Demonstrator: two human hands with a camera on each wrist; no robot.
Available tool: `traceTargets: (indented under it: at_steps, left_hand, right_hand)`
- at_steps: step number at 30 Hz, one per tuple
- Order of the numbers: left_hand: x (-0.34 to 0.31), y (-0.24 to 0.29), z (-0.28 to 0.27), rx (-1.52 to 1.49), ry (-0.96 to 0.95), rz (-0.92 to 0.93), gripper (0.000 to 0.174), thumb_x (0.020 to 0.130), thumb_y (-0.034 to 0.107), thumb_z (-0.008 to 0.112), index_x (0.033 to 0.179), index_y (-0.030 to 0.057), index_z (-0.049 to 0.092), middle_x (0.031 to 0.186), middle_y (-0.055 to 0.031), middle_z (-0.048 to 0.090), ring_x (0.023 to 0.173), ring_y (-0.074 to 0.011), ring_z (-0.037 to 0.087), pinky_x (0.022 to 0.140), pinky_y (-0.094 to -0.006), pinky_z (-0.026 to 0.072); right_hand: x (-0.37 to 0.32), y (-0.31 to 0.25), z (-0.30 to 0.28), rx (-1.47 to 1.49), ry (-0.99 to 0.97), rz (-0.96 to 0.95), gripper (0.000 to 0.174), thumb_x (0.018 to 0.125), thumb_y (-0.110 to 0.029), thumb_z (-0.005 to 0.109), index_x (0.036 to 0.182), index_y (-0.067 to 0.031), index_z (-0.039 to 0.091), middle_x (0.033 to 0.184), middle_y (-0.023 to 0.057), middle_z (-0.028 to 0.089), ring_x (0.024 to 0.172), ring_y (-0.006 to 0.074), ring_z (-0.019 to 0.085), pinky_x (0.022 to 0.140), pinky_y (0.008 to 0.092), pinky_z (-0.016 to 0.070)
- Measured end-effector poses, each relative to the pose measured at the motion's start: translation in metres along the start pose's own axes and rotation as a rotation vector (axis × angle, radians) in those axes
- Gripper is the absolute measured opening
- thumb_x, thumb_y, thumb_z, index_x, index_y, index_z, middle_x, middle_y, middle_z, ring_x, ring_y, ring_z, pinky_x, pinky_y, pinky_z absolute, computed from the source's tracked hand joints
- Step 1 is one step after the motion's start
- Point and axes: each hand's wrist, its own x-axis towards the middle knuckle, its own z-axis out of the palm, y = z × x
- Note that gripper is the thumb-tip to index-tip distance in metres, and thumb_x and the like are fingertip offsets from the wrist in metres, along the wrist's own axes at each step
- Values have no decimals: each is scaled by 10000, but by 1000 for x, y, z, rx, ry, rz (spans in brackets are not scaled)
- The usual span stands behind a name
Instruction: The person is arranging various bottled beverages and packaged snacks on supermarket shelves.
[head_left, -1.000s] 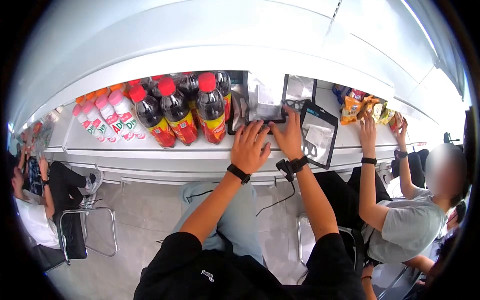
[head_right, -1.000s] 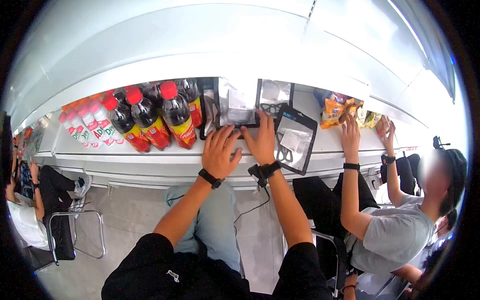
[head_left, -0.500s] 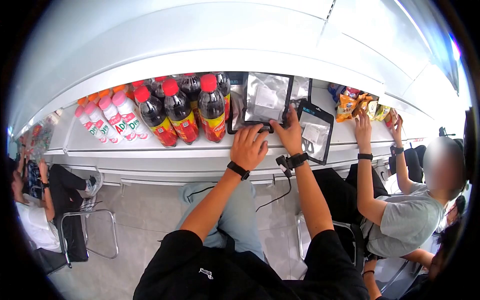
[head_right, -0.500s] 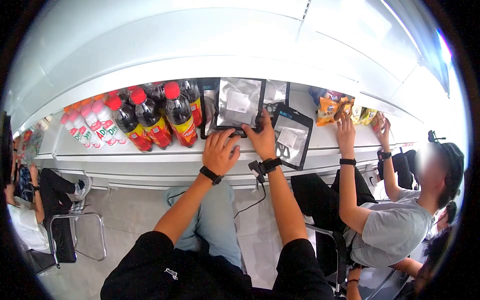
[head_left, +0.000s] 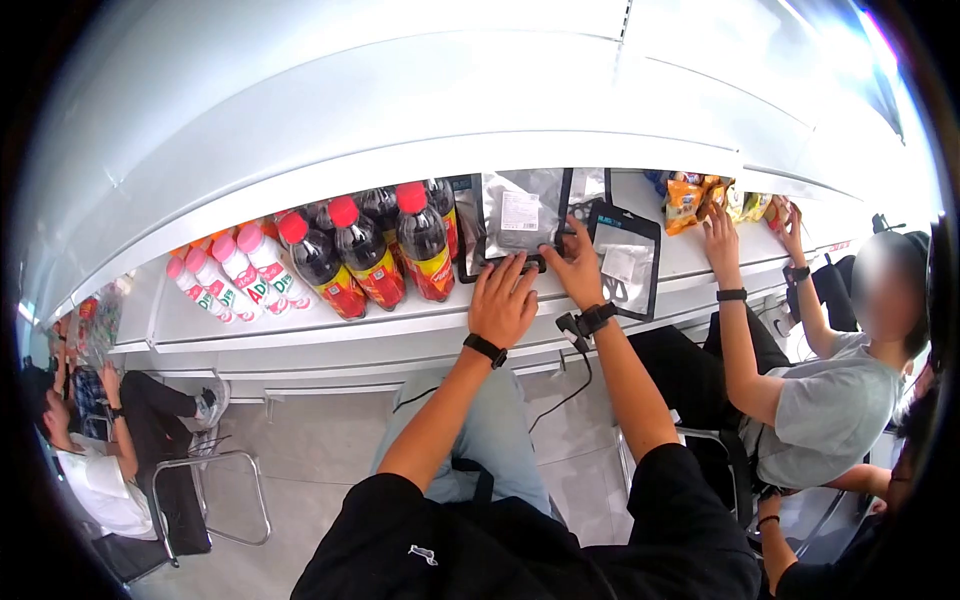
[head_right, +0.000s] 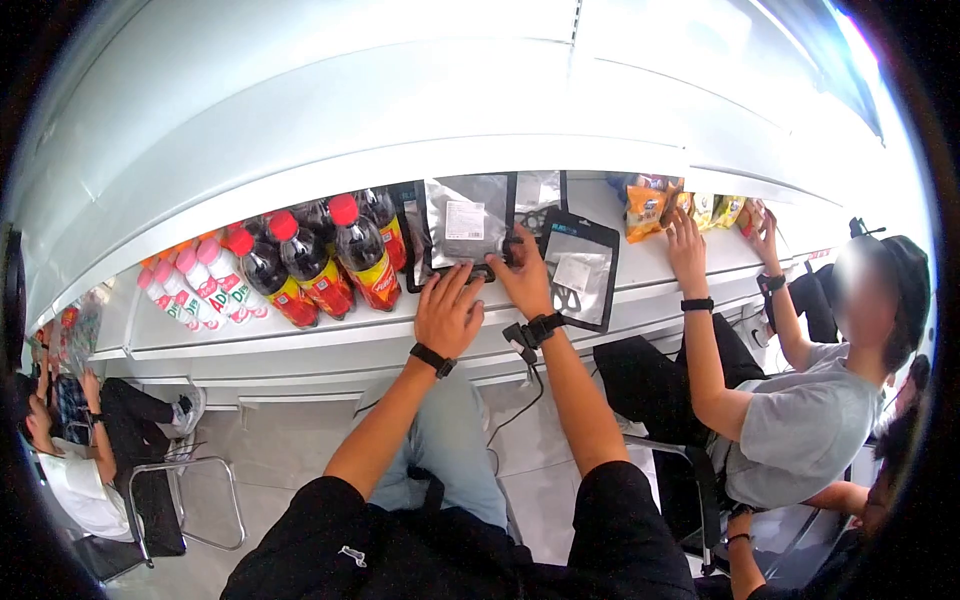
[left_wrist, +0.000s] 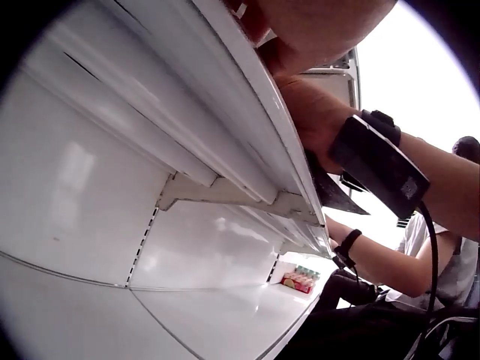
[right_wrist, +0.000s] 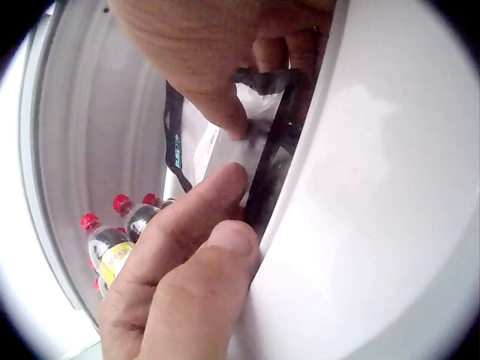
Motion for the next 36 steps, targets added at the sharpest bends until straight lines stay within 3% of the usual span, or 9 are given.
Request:
traceTargets:
  at_steps: [3,6,11,20,32,36]
  left_hand:
    - [-2,-1,2,3,-17,-4,350,852,201,660,1192,119,671,1368,-70,597,1309,-241,515,1110,-452,352]
    - [-2,-1,2,-18,-21,-15,330,852,192,666,1174,121,683,1330,-52,626,1299,-234,524,1106,-451,357]
    - [-2,-1,3,0,-32,6,310,852,187,670,1155,126,693,1292,-31,647,1265,-233,549,1056,-452,396]
    - [-4,0,5,-25,-7,4,207,828,159,685,1027,135,739,1205,-8,684,1250,-229,561,1012,-430,424]
    - [-1,0,4,-11,24,40,199,820,144,684,1016,131,720,1162,-9,687,1222,-251,578,989,-440,451]
    - [-3,1,6,-9,39,55,204,817,140,685,1019,128,711,1150,-15,686,1220,-265,580,985,-440,452]
  right_hand:
    - [-2,-9,-1,69,-20,27,753,822,-150,820,1446,-17,421,916,47,629,814,106,576,722,261,483]
    - [-1,10,-2,-92,28,30,752,802,-246,835,1428,-63,460,1018,149,662,888,203,633,789,329,526]
    - [-2,10,-3,-102,28,-24,740,798,-298,830,1412,-81,478,950,159,674,855,234,657,787,338,536]
    - [-4,-1,-4,-130,26,20,749,792,-325,832,1411,-98,476,1030,208,693,913,290,695,809,357,548]
    - [-4,-4,-3,-134,44,-34,743,789,-303,829,1401,-66,481,978,183,695,876,301,695,806,363,546]
    - [-4,-9,-4,-131,24,24,738,810,-313,826,1400,-48,471,1015,160,666,912,226,650,839,338,525]
